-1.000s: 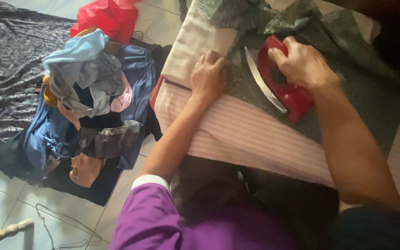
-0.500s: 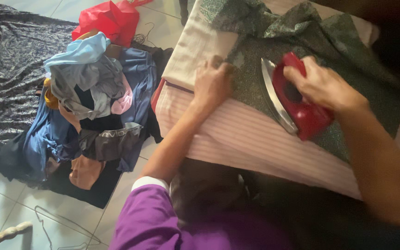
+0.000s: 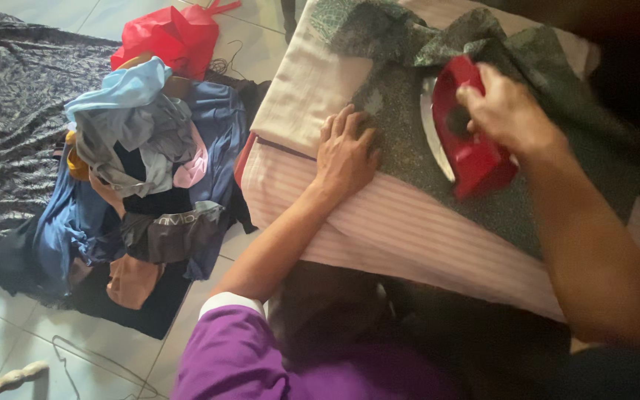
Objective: The person spreads a piece of fabric on an ironing board and smooths it with a red and white iron, moving it across different sections of the cloth.
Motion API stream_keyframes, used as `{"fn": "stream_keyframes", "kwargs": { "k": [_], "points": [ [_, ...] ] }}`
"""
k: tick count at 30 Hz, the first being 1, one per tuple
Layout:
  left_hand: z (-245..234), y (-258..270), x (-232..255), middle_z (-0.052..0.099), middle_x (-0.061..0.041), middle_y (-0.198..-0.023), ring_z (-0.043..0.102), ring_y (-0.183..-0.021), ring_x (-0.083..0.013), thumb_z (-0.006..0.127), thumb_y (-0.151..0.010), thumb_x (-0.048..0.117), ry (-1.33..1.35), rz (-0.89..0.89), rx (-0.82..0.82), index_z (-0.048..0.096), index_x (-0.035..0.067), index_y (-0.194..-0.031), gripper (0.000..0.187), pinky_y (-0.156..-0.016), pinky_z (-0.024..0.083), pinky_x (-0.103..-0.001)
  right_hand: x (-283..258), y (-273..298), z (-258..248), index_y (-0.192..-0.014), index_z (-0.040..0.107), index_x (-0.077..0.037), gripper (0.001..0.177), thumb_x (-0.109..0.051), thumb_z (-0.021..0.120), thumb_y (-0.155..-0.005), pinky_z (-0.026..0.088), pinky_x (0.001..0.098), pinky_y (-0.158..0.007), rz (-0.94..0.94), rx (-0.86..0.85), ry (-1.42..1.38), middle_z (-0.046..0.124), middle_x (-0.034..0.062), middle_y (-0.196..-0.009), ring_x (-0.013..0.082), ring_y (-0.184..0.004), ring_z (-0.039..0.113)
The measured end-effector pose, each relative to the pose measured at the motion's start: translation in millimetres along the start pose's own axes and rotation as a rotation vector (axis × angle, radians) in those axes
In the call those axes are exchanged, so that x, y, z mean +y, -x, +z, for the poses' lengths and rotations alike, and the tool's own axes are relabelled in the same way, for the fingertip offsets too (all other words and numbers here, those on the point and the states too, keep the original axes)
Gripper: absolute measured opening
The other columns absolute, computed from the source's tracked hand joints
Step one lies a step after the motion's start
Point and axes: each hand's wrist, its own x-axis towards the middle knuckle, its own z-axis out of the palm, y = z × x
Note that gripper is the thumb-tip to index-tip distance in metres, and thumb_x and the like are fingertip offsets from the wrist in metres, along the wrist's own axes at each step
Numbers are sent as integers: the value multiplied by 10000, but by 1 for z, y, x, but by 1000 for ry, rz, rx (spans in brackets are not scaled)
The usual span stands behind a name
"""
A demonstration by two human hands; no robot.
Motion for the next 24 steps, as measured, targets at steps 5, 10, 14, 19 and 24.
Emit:
{"fn": "stream_keyframes", "kwargs": {
  "k": [5, 10, 14, 19, 24],
  "points": [
    [-4, 0, 1, 553, -121, -1392, 391, -1438, -371, 774, -823, 249, 30, 1, 28, 728, 115, -1137, 345, -1196, 292, -579, 18, 1, -11, -1548, 419, -123, 547, -365, 486, -1063, 555, 459, -682, 8, 42, -8, 674, 142, -985, 260, -793, 676],
    [-14, -6, 18, 543, -154, -1406, 351, -1445, -413, 754, -849, 286, -24, -20, -48, 740, 111, -1112, 316, -1193, 222, -619, 80, 50, -13, -1500, 505, -81, 525, -347, 537, -1048, 529, 435, -707, -38, 143, -39, 691, 153, -972, 283, -771, 688],
    [-15, -11, 46, 525, -164, -1400, 326, -1443, -406, 711, -918, 348, -40, 82, -254, 726, 133, -1191, 347, -1197, 109, -692, 112, 78, -18, -1543, 495, -101, 535, -330, 517, -1061, 533, 441, -693, 36, 107, -28, 703, 189, -911, 288, -763, 687],
    [14, -9, 77, 507, -178, -1435, 317, -1458, -410, 742, -863, 412, 135, 255, -277, 651, 113, -1311, 546, -1207, 156, -644, 110, 69, -21, -1489, 518, -53, 522, -297, 549, -1028, 532, 404, -689, -89, 128, -188, 676, 150, -923, 245, -751, 645],
    [34, -4, 76, 495, -206, -1470, 342, -1471, -401, 754, -876, 417, 212, 335, -176, 633, 113, -1329, 559, -1244, 219, -585, 90, 22, -28, -1467, 527, -67, 477, -315, 535, -1059, 522, 428, -656, 39, 148, -137, 669, 162, -946, 239, -738, 639]
  ]
}}
